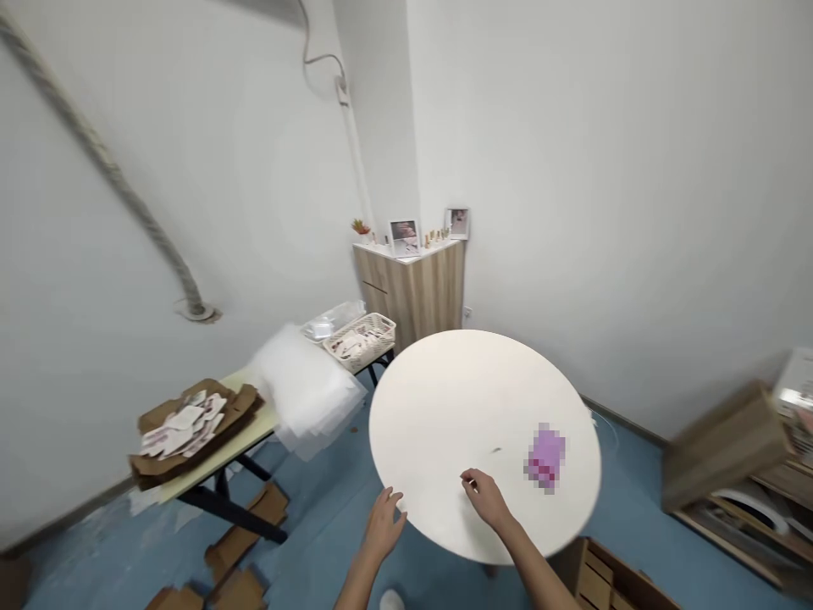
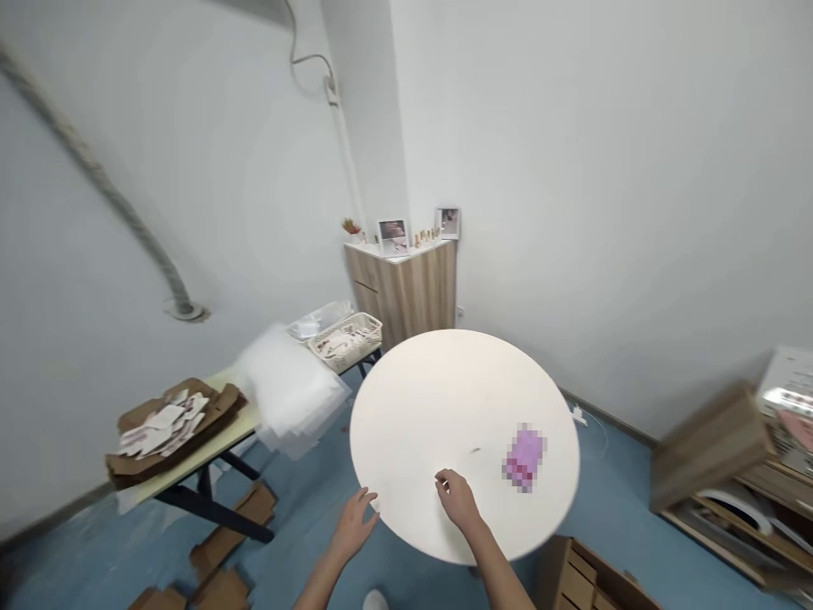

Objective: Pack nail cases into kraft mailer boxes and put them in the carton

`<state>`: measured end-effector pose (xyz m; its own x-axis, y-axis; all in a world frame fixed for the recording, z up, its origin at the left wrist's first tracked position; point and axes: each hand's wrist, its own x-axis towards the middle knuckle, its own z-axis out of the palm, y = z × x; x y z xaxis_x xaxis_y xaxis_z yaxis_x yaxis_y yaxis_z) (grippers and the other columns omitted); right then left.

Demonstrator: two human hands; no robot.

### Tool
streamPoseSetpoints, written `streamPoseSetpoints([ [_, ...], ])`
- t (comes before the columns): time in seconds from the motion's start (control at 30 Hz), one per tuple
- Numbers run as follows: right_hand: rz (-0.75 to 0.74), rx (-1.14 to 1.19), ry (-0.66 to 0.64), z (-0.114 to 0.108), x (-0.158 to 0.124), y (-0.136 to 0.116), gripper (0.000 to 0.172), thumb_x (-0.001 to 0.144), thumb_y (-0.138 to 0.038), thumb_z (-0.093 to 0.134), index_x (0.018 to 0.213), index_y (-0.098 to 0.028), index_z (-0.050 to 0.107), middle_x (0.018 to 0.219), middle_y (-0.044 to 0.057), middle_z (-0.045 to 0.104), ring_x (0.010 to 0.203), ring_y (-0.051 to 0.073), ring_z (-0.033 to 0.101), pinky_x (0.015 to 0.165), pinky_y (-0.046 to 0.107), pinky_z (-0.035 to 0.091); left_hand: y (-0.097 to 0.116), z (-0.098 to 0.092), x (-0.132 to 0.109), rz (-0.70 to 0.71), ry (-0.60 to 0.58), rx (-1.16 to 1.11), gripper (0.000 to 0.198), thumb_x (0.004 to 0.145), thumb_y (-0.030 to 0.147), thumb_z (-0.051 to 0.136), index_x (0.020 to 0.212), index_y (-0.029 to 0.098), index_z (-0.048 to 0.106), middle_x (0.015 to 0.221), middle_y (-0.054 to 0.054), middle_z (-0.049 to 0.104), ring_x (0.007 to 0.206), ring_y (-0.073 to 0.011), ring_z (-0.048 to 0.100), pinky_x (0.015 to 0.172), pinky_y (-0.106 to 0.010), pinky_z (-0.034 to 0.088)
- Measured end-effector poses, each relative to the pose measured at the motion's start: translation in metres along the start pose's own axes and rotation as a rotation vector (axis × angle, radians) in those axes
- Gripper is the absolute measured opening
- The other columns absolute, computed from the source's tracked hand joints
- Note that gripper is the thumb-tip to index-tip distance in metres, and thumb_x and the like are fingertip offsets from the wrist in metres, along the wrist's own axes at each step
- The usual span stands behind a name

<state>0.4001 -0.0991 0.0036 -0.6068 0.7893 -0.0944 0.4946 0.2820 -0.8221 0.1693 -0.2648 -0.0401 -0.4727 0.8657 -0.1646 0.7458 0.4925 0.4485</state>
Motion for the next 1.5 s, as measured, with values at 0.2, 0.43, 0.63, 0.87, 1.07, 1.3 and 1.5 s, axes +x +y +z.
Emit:
streamPoseSetpoints([
  [0.2,-0.068,-0.014,-0.03,0.068,0.121,-0.092,0.032,0.083,-0.034,0.043,0.098,-0.021,0.068,0.099,0.007,0.071,0.086,0.021,0.066,0.082,0.034,0.049,-0.097,-0.119,0.061,0.008,0.114,-0.154,0.043,0.085,0.039,0.042,0.118,0.021,0.063,0.131,-0.012,0.06,0.125,-0.0296,0.053,0.106,-0.047,0.042],
  [0.43,-0.174,-0.106,-0.096,0.128,0.248,-0.18,0.031,0.084,-0.033,0.048,0.105,-0.021,0.067,0.106,0.008,0.069,0.09,0.021,0.066,0.083,0.034,0.049,-0.17,-0.195,0.127,0.015,0.238,-0.242,0.038,0.087,0.039,0.044,0.116,0.022,0.063,0.126,-0.011,0.062,0.121,-0.0292,0.056,0.103,-0.047,0.045],
  [0.63,-0.242,-0.252,-0.132,0.183,0.371,-0.248,0.034,0.084,-0.036,0.054,0.112,-0.02,0.065,0.114,0.009,0.067,0.099,0.023,0.064,0.083,0.031,0.047,-0.226,-0.231,0.204,0.034,0.344,-0.211,0.034,0.087,0.031,0.047,0.116,0.022,0.063,0.129,-0.011,0.061,0.123,-0.0273,0.055,0.105,-0.047,0.044],
  [0.87,-0.24,-0.372,-0.037,0.264,0.51,-0.331,0.05,0.083,-0.037,0.058,0.127,-0.014,0.055,0.125,0.015,0.059,0.12,0.029,0.052,0.097,0.035,0.04,-0.29,-0.271,0.272,0.034,0.399,-0.187,0.033,0.088,0.032,0.046,0.115,0.023,0.063,0.126,-0.01,0.063,0.12,-0.0255,0.057,0.104,-0.047,0.047],
  [1.07,-0.151,-0.438,0.074,0.324,0.566,-0.379,0.072,0.078,-0.042,0.063,0.137,-0.008,0.042,0.129,0.019,0.053,0.12,0.033,0.046,0.1,0.04,0.038,-0.318,-0.29,0.303,-0.023,0.388,-0.219,0.033,0.089,0.034,0.044,0.114,0.023,0.063,0.127,-0.009,0.063,0.121,-0.0251,0.057,0.103,-0.047,0.048],
  [1.3,-0.064,-0.352,0.143,0.357,0.584,-0.381,0.084,0.071,-0.039,0.067,0.143,-0.014,0.032,0.13,0.02,0.047,0.122,0.037,0.042,0.099,0.048,0.039,-0.32,-0.3,0.33,-0.031,0.303,-0.338,0.034,0.087,0.034,0.046,0.115,0.024,0.063,0.128,-0.008,0.062,0.123,-0.0237,0.055,0.107,-0.045,0.044],
  [1.5,-0.22,-0.196,0.183,0.338,0.561,-0.376,0.088,0.071,-0.029,0.064,0.148,-0.019,0.022,0.135,0.016,0.042,0.125,0.034,0.039,0.105,0.05,0.036,-0.314,-0.323,0.356,-0.093,0.235,-0.653,0.046,0.086,0.051,0.051,0.124,0.024,0.058,0.127,-0.009,0.063,0.12,-0.0253,0.057,0.106,-0.044,0.043],
])
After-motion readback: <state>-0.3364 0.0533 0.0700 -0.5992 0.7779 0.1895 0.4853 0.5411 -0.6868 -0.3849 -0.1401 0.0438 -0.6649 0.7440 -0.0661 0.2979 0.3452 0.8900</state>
